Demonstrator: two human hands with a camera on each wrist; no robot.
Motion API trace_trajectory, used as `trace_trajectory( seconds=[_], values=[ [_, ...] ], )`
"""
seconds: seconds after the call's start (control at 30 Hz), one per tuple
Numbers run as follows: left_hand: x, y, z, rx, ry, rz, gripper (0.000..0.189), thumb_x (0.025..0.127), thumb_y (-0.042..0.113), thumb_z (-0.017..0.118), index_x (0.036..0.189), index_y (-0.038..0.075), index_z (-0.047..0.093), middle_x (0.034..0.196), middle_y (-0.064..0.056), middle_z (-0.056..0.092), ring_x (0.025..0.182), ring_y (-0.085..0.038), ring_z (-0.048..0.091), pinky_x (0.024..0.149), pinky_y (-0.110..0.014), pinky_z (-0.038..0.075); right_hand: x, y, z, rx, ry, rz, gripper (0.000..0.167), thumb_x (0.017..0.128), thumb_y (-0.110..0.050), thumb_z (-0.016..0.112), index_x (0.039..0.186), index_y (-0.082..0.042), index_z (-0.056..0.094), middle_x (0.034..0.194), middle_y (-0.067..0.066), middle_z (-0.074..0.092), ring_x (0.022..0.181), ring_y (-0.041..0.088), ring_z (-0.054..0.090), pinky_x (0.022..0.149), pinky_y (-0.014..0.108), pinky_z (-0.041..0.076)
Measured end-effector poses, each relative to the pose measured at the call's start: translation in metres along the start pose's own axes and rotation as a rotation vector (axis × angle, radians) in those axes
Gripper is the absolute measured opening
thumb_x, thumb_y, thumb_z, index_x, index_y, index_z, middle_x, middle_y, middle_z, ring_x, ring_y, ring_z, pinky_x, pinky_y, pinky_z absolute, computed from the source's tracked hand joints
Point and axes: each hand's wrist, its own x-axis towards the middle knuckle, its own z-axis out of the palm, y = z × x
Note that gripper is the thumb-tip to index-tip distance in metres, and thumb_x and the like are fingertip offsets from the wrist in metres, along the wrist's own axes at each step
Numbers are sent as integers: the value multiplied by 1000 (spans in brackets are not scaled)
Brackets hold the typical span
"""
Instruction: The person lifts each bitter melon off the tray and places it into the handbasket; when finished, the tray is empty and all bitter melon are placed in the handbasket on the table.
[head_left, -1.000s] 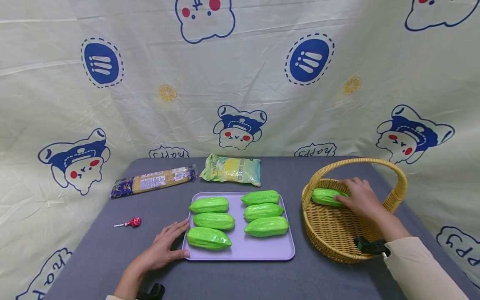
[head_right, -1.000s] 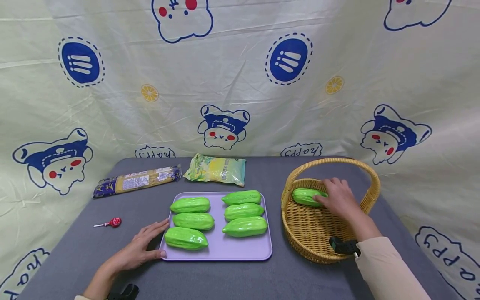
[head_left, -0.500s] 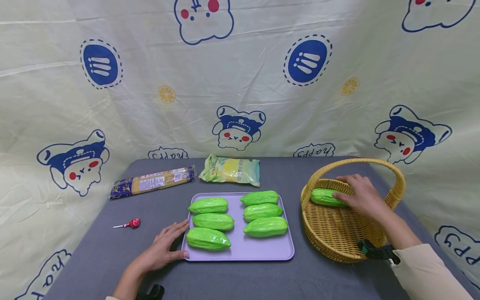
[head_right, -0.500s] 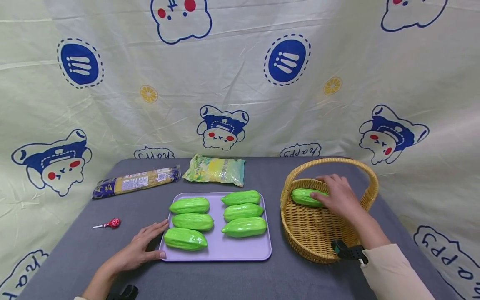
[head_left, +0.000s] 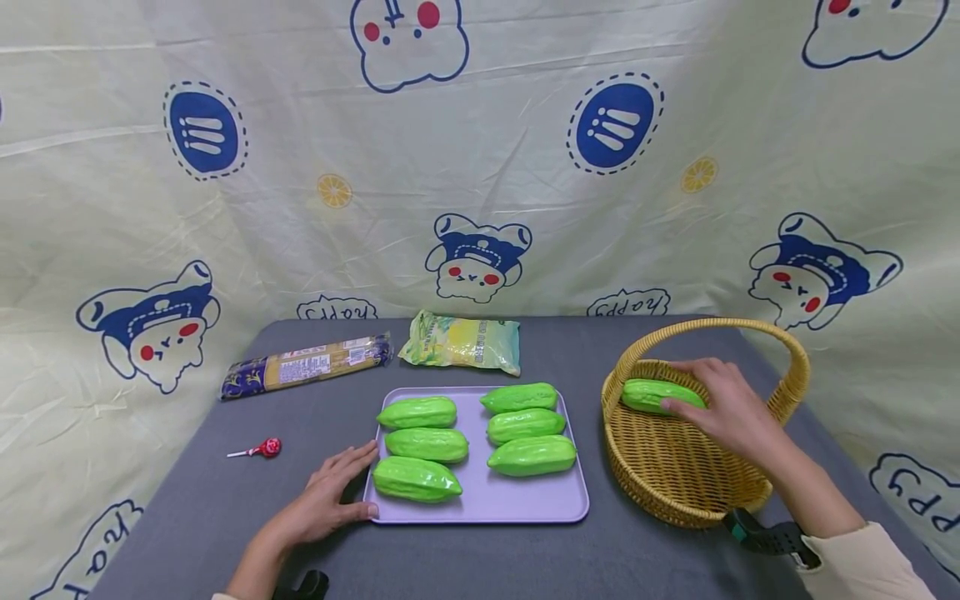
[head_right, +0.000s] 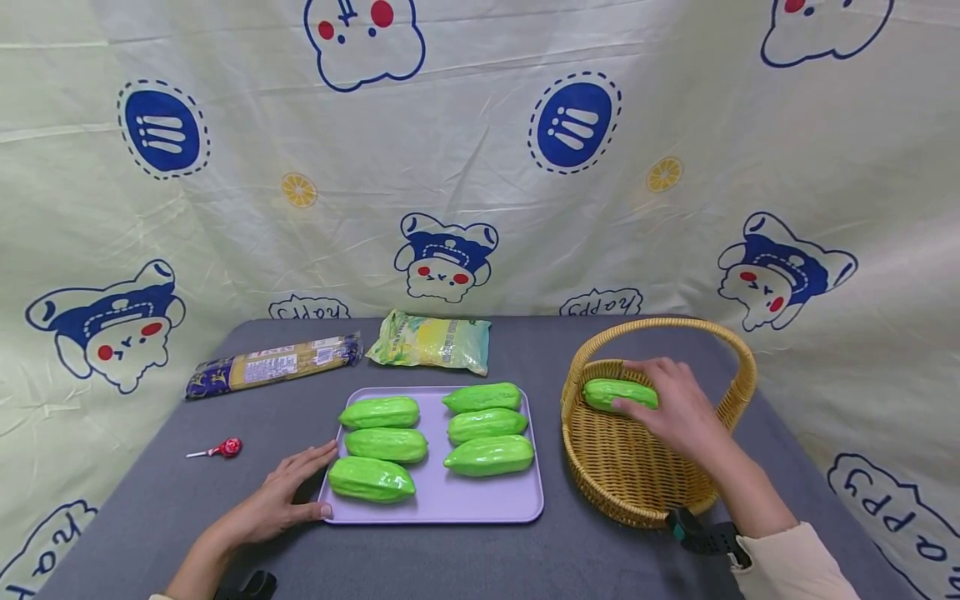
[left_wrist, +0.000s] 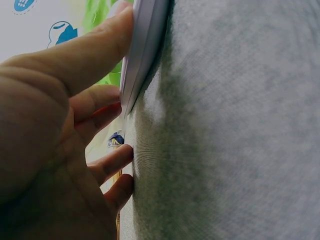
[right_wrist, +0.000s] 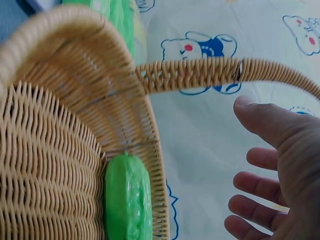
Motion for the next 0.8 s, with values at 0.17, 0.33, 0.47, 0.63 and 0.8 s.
trace_trajectory(
  seconds=[0.17,0.33,0.47,0.63,0.8],
  values=[
    [0,1,0,-3,-6,-9,80,79,41,71,144,8,38,153,-13,32,139,-48,23,104,-72,17,-11,-11,-1,19,48,-41,55,84,-35,71,124,-1,56,119,24,54,109,40,45,81,58,40],
    [0,1,-1,-11,-12,-13,81,79,41,71,145,8,37,154,-13,31,139,-47,22,105,-71,16,-21,-24,2,45,91,-77,51,82,-30,73,122,-4,57,118,20,56,107,35,46,79,52,40],
    [0,0,0,-3,-2,-1,80,79,40,71,144,8,38,153,-13,32,139,-47,23,104,-72,17,-27,-33,6,50,126,-111,51,79,-27,76,120,-4,58,118,17,57,107,33,47,80,50,40],
    [-1,-1,1,1,13,10,80,79,39,72,144,7,38,152,-15,34,138,-48,25,103,-72,18,-32,-46,13,52,180,-187,50,74,-22,80,117,-6,61,114,12,60,107,28,49,87,42,40],
    [-1,-1,1,2,14,8,80,79,39,72,144,7,38,152,-15,34,138,-48,25,103,-72,18,-35,-55,25,63,247,-306,56,64,-13,84,115,-8,63,112,6,61,104,19,49,92,15,31]
  ],
)
